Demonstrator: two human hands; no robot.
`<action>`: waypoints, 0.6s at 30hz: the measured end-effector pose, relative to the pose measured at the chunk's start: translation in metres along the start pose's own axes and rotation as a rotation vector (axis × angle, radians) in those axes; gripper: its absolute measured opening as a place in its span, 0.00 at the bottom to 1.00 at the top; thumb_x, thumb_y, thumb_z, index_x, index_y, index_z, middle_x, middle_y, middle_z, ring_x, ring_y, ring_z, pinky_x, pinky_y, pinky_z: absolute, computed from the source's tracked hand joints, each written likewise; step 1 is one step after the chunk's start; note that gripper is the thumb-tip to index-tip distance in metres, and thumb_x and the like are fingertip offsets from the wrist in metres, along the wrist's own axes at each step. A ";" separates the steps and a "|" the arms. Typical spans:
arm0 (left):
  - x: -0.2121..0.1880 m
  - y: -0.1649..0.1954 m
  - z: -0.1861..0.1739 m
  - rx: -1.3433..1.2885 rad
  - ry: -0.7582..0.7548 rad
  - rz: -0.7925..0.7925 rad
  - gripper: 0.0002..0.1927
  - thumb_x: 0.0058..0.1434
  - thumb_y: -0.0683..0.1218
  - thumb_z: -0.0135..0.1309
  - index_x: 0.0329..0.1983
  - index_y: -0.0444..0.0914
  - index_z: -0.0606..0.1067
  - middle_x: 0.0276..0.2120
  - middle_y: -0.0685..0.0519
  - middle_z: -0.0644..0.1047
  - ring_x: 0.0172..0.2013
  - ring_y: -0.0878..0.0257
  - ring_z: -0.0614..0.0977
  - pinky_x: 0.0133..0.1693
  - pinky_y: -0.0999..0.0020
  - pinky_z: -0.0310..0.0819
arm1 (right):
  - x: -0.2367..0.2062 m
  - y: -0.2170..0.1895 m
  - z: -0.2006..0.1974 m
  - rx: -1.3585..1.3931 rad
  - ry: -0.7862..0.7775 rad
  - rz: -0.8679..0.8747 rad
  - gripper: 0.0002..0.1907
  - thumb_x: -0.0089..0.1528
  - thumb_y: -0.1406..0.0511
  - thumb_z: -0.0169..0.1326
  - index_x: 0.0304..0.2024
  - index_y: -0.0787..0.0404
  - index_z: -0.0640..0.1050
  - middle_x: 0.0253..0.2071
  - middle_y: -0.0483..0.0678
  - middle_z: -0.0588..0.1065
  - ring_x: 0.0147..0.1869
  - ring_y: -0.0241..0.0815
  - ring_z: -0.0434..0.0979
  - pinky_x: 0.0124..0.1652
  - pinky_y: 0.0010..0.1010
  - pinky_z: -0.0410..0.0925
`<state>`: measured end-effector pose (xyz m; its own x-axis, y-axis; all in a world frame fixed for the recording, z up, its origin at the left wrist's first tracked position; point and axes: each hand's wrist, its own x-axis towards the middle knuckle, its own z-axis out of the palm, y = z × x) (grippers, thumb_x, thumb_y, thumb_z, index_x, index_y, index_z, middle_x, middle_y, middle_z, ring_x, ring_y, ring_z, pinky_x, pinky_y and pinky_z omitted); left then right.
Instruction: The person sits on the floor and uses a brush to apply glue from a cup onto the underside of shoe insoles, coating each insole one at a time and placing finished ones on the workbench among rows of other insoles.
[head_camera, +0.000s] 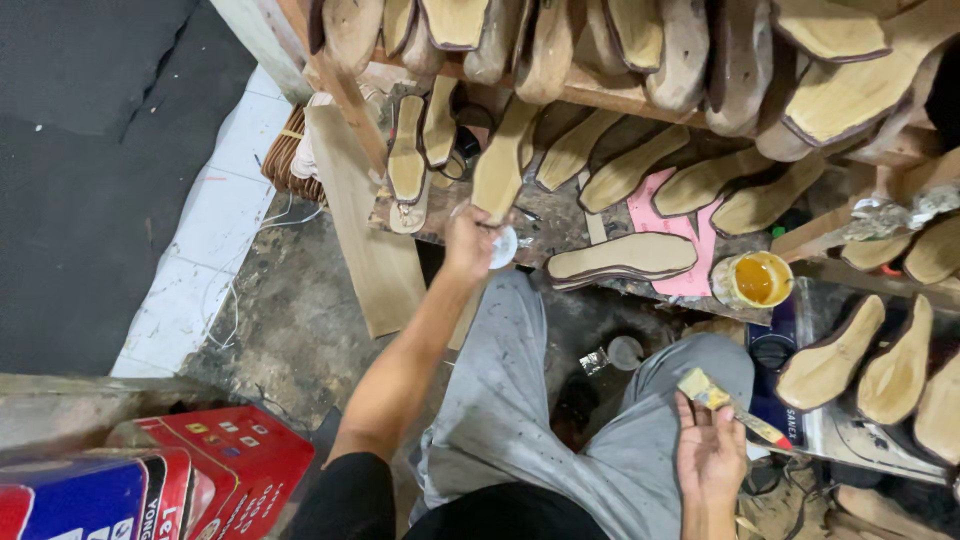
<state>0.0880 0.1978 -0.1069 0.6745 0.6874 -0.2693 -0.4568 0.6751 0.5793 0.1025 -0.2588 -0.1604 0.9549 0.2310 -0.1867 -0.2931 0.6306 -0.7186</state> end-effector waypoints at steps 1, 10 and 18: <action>0.025 0.006 0.005 -0.044 0.029 0.001 0.12 0.56 0.35 0.40 0.44 0.29 0.69 0.43 0.41 0.75 0.43 0.50 0.77 0.52 0.44 0.81 | 0.000 0.002 -0.003 0.022 -0.028 -0.010 0.12 0.75 0.60 0.50 0.54 0.60 0.75 0.59 0.50 0.75 0.65 0.50 0.73 0.69 0.59 0.61; 0.119 0.033 0.058 0.011 0.372 0.003 0.04 0.56 0.36 0.44 0.35 0.35 0.68 0.34 0.49 0.68 0.35 0.54 0.72 0.38 0.48 0.85 | 0.005 0.004 0.004 0.096 -0.019 -0.021 0.09 0.74 0.62 0.49 0.52 0.59 0.74 0.57 0.50 0.76 0.63 0.50 0.74 0.65 0.56 0.63; 0.098 0.018 0.037 -0.066 0.283 0.237 0.06 0.62 0.37 0.40 0.31 0.41 0.63 0.27 0.55 0.65 0.28 0.62 0.67 0.42 0.56 0.73 | 0.007 0.003 0.007 0.108 -0.016 0.015 0.11 0.74 0.61 0.49 0.54 0.59 0.75 0.56 0.50 0.77 0.62 0.50 0.74 0.64 0.54 0.64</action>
<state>0.1676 0.2674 -0.0946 0.3630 0.8671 -0.3412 -0.6235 0.4982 0.6026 0.1074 -0.2499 -0.1593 0.9498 0.2522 -0.1850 -0.3112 0.7029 -0.6395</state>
